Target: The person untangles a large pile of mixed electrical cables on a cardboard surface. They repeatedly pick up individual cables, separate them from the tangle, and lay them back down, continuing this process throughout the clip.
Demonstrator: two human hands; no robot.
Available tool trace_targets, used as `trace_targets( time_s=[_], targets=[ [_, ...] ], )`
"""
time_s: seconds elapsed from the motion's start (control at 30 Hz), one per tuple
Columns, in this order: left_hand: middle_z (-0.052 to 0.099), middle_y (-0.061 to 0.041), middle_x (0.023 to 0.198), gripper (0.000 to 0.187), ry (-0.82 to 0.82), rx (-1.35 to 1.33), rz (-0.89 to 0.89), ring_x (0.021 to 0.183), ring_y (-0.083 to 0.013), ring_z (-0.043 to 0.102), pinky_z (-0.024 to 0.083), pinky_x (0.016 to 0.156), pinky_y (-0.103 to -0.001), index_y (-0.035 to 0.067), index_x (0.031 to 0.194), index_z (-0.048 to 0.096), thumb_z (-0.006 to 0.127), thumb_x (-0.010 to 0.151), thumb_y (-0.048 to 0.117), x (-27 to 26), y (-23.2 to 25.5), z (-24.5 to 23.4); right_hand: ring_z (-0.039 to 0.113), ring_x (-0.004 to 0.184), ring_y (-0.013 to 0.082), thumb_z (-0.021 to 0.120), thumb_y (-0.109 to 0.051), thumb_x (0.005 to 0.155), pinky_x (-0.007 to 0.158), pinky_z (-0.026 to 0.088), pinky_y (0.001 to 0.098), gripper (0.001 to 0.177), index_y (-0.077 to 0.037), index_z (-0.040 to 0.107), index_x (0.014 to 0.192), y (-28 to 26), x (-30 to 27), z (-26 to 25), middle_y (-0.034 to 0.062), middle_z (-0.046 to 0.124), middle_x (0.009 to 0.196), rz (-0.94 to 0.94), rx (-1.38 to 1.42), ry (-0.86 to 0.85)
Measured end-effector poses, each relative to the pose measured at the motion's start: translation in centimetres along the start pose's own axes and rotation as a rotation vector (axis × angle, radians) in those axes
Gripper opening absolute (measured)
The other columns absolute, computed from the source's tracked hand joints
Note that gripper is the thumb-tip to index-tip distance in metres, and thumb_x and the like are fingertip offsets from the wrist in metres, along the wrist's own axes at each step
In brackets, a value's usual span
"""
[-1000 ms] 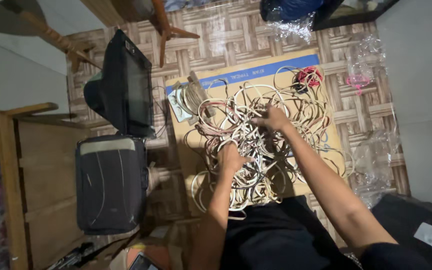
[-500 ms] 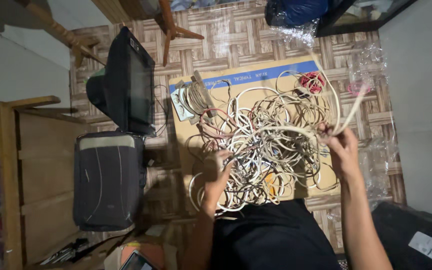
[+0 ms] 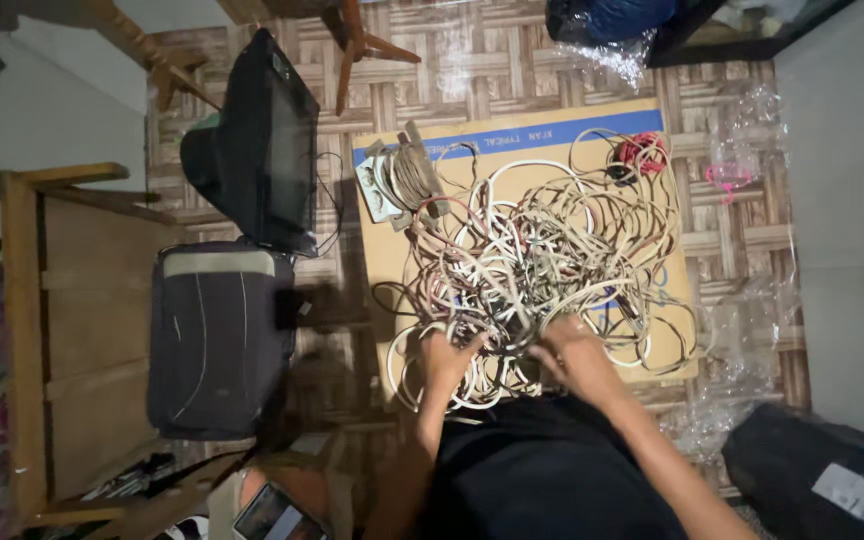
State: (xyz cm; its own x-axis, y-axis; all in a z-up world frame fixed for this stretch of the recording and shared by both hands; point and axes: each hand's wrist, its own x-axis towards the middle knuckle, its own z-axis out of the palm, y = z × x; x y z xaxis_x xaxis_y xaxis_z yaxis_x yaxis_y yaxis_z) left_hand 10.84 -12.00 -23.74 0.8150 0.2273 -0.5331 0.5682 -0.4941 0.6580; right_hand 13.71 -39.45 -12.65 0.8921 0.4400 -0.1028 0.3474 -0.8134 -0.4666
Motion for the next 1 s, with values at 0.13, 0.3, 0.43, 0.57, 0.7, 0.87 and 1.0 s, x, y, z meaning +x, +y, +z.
trace_targets(
  time_s=[0.13, 0.3, 0.43, 0.57, 0.7, 0.87, 1.0],
  targets=[
    [0.085, -0.024, 0.094, 0.040, 0.021, -0.079, 0.224, 0.090, -0.0422, 0.083, 0.064, 0.083, -0.050, -0.001, 0.100, 0.086, 0.095, 0.088, 0.035, 1.6, 2.1, 2.0, 0.069, 0.110, 0.0455, 0.082, -0.042, 0.091, 0.096, 0.055, 0.0563, 0.057, 0.002, 0.076, 0.128, -1.6, 1.1, 2.0, 0.0237, 0.074, 0.114, -0.169, -0.046, -0.001],
    [0.086, -0.013, 0.094, 0.024, -0.157, -0.344, 0.473, 0.088, -0.0306, 0.085, 0.065, 0.083, -0.042, 0.002, 0.104, 0.088, 0.088, 0.092, 0.023, 0.1, 2.1, 1.9, 0.072, 0.103, 0.0427, 0.083, -0.051, 0.101, 0.093, 0.059, 0.0532, 0.065, 0.006, 0.072, 0.130, 1.8, 3.7, 3.8, 0.0236, 0.075, 0.116, -0.195, -0.040, -0.220],
    [0.074, -0.015, 0.125, 0.038, 0.090, -0.461, 0.782, 0.120, -0.0329, 0.070, 0.054, 0.107, -0.045, -0.002, 0.129, 0.068, 0.091, 0.113, 0.024, -2.0, -0.4, -3.0, 0.076, 0.088, 0.0318, 0.077, -0.050, 0.106, 0.083, 0.063, 0.0489, 0.048, -0.007, 0.083, 0.125, 3.8, 5.1, 0.4, 0.0159, 0.083, 0.101, 0.180, 0.285, -0.378],
    [0.076, -0.014, 0.096, 0.049, 0.364, -0.177, 0.232, 0.083, -0.0295, 0.070, 0.056, 0.074, -0.044, 0.003, 0.122, 0.080, 0.097, 0.095, 0.041, -2.4, -4.6, -7.3, 0.076, 0.082, 0.0305, 0.080, -0.036, 0.109, 0.074, 0.058, 0.0503, 0.039, -0.010, 0.084, 0.138, 5.1, 6.7, -7.4, 0.0196, 0.082, 0.094, 0.321, 0.371, 0.014],
    [0.084, -0.014, 0.101, 0.045, 0.255, -0.147, 0.132, 0.089, -0.0315, 0.078, 0.061, 0.080, -0.045, 0.006, 0.122, 0.083, 0.089, 0.102, 0.046, -2.8, -7.1, -6.2, 0.080, 0.089, 0.0421, 0.074, -0.026, 0.112, 0.083, 0.061, 0.0529, 0.052, -0.004, 0.068, 0.159, 5.2, 11.2, -10.6, 0.0261, 0.080, 0.096, 0.292, 0.122, 0.118],
    [0.087, -0.023, 0.127, 0.042, 0.056, -0.314, 0.514, 0.116, -0.0417, 0.083, 0.061, 0.099, -0.052, 0.001, 0.146, 0.080, 0.072, 0.122, 0.033, -3.2, -2.9, -0.3, 0.077, 0.101, 0.0493, 0.081, -0.034, 0.104, 0.087, 0.062, 0.0566, 0.052, -0.001, 0.070, 0.143, 1.8, 11.1, -8.7, 0.0261, 0.078, 0.116, -0.034, -0.148, 0.214],
    [0.085, -0.024, 0.115, 0.054, -0.071, 0.032, 0.191, 0.105, -0.0429, 0.080, 0.061, 0.090, -0.053, 0.008, 0.153, 0.076, 0.081, 0.106, 0.033, -2.6, 0.1, 2.4, 0.071, 0.124, 0.0458, 0.084, -0.023, 0.095, 0.103, 0.060, 0.0548, 0.050, -0.005, 0.068, 0.139, -0.7, 6.5, -5.1, 0.0212, 0.074, 0.129, -0.059, -0.069, 0.227]
  ],
)
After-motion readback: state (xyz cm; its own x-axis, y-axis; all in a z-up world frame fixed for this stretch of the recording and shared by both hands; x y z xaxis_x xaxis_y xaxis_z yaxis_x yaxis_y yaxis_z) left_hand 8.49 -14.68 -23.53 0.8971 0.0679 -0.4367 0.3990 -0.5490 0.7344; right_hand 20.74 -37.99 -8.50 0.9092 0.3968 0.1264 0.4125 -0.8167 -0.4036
